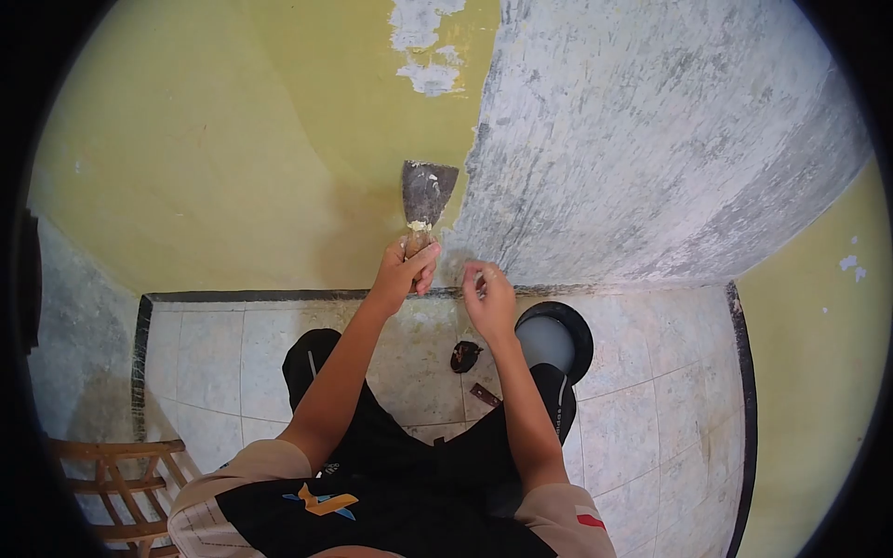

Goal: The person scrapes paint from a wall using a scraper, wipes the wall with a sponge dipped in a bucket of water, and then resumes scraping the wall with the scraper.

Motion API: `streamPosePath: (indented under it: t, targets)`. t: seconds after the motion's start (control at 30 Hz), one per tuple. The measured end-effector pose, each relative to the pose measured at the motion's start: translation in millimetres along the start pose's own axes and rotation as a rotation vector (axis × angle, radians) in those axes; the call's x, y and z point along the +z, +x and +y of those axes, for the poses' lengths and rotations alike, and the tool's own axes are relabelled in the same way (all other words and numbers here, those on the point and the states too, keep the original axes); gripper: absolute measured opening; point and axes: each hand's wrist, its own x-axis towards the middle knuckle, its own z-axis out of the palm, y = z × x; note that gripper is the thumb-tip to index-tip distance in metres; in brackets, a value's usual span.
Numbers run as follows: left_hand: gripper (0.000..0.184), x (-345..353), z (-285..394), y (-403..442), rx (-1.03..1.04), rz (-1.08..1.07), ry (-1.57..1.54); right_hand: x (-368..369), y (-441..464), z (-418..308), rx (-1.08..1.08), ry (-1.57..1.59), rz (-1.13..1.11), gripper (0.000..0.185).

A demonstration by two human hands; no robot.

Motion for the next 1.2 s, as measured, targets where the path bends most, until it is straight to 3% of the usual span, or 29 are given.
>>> streamPosePath:
  t: [0.13,0.2,0.23,0.3,0.33,0.4,0.5,0.57,0.6,0.67,0.7,0.77,0.8,0.83,0.9,0.97,1.0,1.03,1.07,1.1,1.13,1.2]
  targets:
    - [0.023,-2.9,9.6,-0.7,-0.004,-0.022,-0.053,11.5,20.8,-29.2,-0.033,0.167,0.139,0.011]
    - [0.027,1.4,20.0,-1.4,-0.003,-0.031,-0.065,11.4,40.9,-57.0,0.118,0.627,0.121,0.019]
    - [0.033,5.0,27.6,-1.1,0.0,-0.031,-0.137,8.9,52.8,-68.9,0.116,0.627,0.117,0.019]
    - [0.04,8.3,36.4,0.1,0.0,-0.031,-0.208,3.4,74.1,-89.1,0.164,0.652,-0.085,0.028]
    - [0.044,9.0,40.1,2.4,-0.01,-0.087,-0.285,0.2,84.1,-94.7,0.163,0.653,-0.083,0.028]
    - [0.048,11.4,49.0,5.7,-0.018,-0.146,-0.36,-6.7,98.2,-101.6,0.221,0.564,-0.35,0.036]
    - [0.055,9.1,61.3,8.1,-0.032,-0.126,-0.282,-5.5,97.5,-101.8,0.153,0.701,-0.347,0.037]
    - [0.065,1.8,69.6,5.9,0.343,0.147,0.646,-8.2,87.0,-101.1,0.139,0.687,-0.269,0.039]
    - [0.065,-1.5,73.2,3.1,0.344,0.141,0.647,-10.6,79.7,-99.1,0.129,0.671,-0.188,0.04]
    - [0.067,-1.0,90.6,-10.9,0.354,0.234,1.26,-19.2,60.8,-61.2,0.187,0.554,-0.248,0.043]
    - [0.067,-8.3,90.7,-9.7,0.348,0.225,1.26,-24.0,50.1,-36.4,0.238,0.44,-0.312,0.045]
    - [0.064,-27.6,87.8,-8.2,-0.045,0.102,1.6,-31.8,20.5,7.9,0.352,0.38,-0.443,0.047]
    - [0.064,-33.1,83.2,-14.4,-0.056,0.097,1.605,-33.1,7.9,24.6,0.445,0.312,-0.576,0.049]
    - [0.065,-37.7,80.2,-16.8,0.014,0.123,1.564,-31.4,0.9,37.0,0.444,0.322,-0.572,0.049]
    - [0.066,-50.6,64.0,-14.4,0.083,0.127,1.529,-29.1,-14.0,53.3,0.465,0.112,-0.806,0.048]
    - [0.073,-53.2,48.5,-12.6,0.268,0.016,1.021,-27.8,-15.5,52.6,0.408,0.153,-0.842,0.046]
    - [0.073,-56.6,44.3,-9.9,0.272,0.008,1.025,-23.2,-10.1,51.2,0.334,0.19,-0.875,0.044]
    - [0.075,-45.9,52.5,-13.8,0.009,-0.044,0.624,-22.6,-6.1,37.5,0.337,0.193,-0.872,0.044]
    - [0.077,-35.6,56.5,-16.8,-0.245,-0.088,0.212,-26.6,-1.0,11.6,0.34,0.423,-0.767,0.042]
    - [0.077,-27.0,56.2,-15.0,-0.247,-0.086,0.208,-27.9,4.5,-11.3,0.339,0.649,-0.655,0.041]
    - [0.078,-17.9,55.6,-10.7,-0.256,-0.044,0.063,-25.4,10.0,-25.9,0.34,0.648,-0.659,0.041]
    - [0.08,-6.4,55.9,-3.6,-0.256,-0.002,-0.084,-19.5,23.3,-50.3,0.18,0.633,-0.397,0.044]
